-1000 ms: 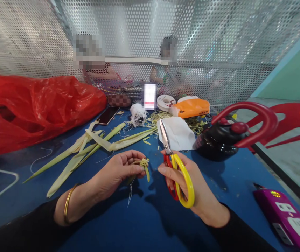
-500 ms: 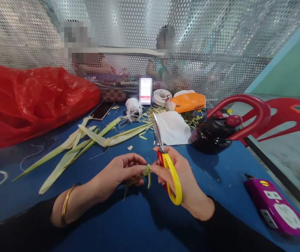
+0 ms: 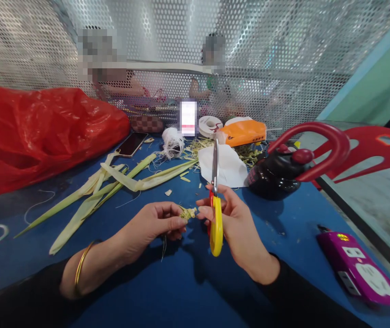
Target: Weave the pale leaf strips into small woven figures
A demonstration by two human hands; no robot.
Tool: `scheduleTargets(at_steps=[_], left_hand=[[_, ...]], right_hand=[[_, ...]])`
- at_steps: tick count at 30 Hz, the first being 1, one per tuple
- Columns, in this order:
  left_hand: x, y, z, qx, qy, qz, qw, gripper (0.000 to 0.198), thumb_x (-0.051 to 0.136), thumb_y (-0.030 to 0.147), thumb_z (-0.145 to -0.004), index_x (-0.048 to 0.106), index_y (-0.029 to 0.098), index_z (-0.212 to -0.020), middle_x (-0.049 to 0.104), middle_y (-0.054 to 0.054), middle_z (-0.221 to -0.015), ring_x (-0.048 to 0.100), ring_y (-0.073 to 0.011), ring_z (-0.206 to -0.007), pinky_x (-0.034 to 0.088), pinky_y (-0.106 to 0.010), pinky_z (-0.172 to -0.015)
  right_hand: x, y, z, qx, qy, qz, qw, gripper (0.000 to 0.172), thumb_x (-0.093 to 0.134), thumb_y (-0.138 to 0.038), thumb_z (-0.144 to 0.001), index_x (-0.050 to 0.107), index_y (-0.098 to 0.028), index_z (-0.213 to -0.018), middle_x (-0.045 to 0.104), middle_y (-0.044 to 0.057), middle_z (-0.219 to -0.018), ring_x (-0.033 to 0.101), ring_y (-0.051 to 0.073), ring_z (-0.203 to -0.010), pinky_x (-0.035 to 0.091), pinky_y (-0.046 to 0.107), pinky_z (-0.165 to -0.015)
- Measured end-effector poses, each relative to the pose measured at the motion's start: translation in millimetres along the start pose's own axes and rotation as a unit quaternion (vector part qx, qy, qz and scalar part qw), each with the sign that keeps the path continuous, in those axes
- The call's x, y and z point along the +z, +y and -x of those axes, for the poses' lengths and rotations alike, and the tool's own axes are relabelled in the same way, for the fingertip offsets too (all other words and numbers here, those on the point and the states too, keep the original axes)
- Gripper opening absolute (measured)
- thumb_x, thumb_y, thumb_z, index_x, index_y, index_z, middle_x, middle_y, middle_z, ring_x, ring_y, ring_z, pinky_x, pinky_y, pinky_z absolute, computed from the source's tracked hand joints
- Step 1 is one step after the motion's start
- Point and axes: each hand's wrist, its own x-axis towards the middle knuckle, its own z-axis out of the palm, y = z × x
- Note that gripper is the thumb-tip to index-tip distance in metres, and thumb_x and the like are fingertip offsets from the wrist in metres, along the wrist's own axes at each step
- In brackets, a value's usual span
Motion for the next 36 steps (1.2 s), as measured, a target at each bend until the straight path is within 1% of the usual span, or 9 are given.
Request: scheduleTargets(at_steps=[5, 9, 15, 19, 22, 24, 28, 33, 36], left_hand=[[2.8, -4.3, -0.1, 0.112, 0.047, -0.103, 0.987, 0.015, 0.076, 0.025, -0.067, 0.065, 0.016, -0.07, 0.064, 0.0, -0.067, 0.056, -0.0117, -0.061, 0.045, -0.023, -0.061], [3.0, -7.4, 2.8, 0.157, 0.042, -0.203, 0.966, 0.009, 0.071, 0.027, -0.072, 0.07, 0.018, -0.076, 0.068, -0.001, -0.072, 0.057, -0.0133, -0.066, 0.042, -0.022, -0.061], [4.0, -6.8, 1.0, 0.095, 0.0, -0.095, 0.991, 0.014, 0.069, 0.028, -0.075, 0.074, 0.016, -0.079, 0.07, -0.003, -0.073, 0.058, -0.0131, -0.067, 0.044, -0.023, -0.065], [5.1, -7.0, 1.9, 0.107, 0.023, -0.135, 0.985, 0.015, 0.068, 0.028, -0.075, 0.073, 0.016, -0.068, 0.066, -0.002, -0.064, 0.054, -0.0128, -0.06, 0.041, -0.023, -0.06], [6.4, -9.3, 2.4, 0.107, 0.053, -0.161, 0.98, 0.017, 0.069, 0.029, -0.073, 0.071, 0.016, -0.064, 0.066, -0.004, -0.064, 0.055, -0.0139, -0.059, 0.042, -0.025, -0.058], [8.0, -10.8, 2.2, 0.087, 0.058, -0.127, 0.986, 0.017, 0.07, 0.03, -0.072, 0.07, 0.015, -0.064, 0.067, -0.005, -0.064, 0.056, -0.0141, -0.058, 0.045, -0.026, -0.059], [11.0, -10.1, 2.9, 0.026, 0.031, -0.01, 0.999, 0.015, 0.073, 0.029, -0.07, 0.068, 0.014, -0.069, 0.066, -0.003, -0.063, 0.058, -0.0118, -0.056, 0.046, -0.024, -0.058], [8.1, -5.8, 3.9, 0.011, -0.012, -0.026, 1.0, 0.023, 0.073, 0.034, -0.072, 0.071, 0.014, -0.082, 0.065, -0.001, -0.066, 0.057, -0.01, -0.059, 0.043, -0.02, -0.054], [4.2, -3.0, 3.6, -0.003, -0.02, -0.014, 1.0, 0.021, 0.074, 0.032, -0.073, 0.072, 0.013, -0.082, 0.064, -0.001, -0.065, 0.056, -0.009, -0.056, 0.043, -0.02, -0.054]], right_hand=[[0.4, 2.2, 0.7, 0.037, -0.043, 0.055, 0.997, 0.052, 0.08, -0.039, -0.068, 0.056, -0.023, -0.111, 0.061, -0.006, -0.056, 0.056, 0.011, -0.045, 0.044, 0.02, -0.041], [4.4, 3.6, 2.9, 0.039, -0.037, 0.071, 0.996, 0.055, 0.084, -0.036, -0.062, 0.056, -0.023, -0.108, 0.061, -0.006, -0.066, 0.057, 0.01, -0.049, 0.047, 0.02, -0.044], [5.3, 4.1, 3.5, 0.015, -0.029, 0.078, 0.996, 0.057, 0.084, -0.032, -0.062, 0.053, -0.022, -0.109, 0.061, -0.006, -0.071, 0.056, 0.009, -0.051, 0.046, 0.019, -0.044], [6.7, 6.8, 3.1, -0.025, -0.02, 0.101, 0.994, 0.056, 0.084, -0.03, -0.061, 0.054, -0.021, -0.107, 0.06, -0.006, -0.068, 0.055, 0.008, -0.05, 0.046, 0.02, -0.046], [8.4, 7.7, 2.4, -0.044, -0.017, 0.116, 0.992, 0.056, 0.084, -0.03, -0.058, 0.055, -0.021, -0.105, 0.059, -0.006, -0.067, 0.054, 0.009, -0.049, 0.047, 0.021, -0.046], [9.1, 7.6, 2.1, -0.043, -0.013, 0.123, 0.991, 0.056, 0.084, -0.031, -0.058, 0.055, -0.021, -0.105, 0.058, -0.006, -0.066, 0.054, 0.009, -0.05, 0.048, 0.022, -0.047], [9.0, 6.6, 3.3, -0.037, -0.007, 0.131, 0.991, 0.056, 0.082, -0.033, -0.061, 0.053, -0.021, -0.107, 0.059, -0.006, -0.065, 0.053, 0.009, -0.049, 0.046, 0.022, -0.046], [9.7, 5.4, 5.2, -0.012, -0.028, 0.112, 0.993, 0.058, 0.084, -0.033, -0.06, 0.053, -0.022, -0.107, 0.058, -0.007, -0.067, 0.051, 0.008, -0.048, 0.043, 0.019, -0.044], [8.6, 2.8, 5.0, 0.001, -0.039, 0.087, 0.995, 0.055, 0.084, -0.035, -0.062, 0.055, -0.023, -0.106, 0.058, -0.006, -0.067, 0.051, 0.008, -0.049, 0.043, 0.019, -0.044]])
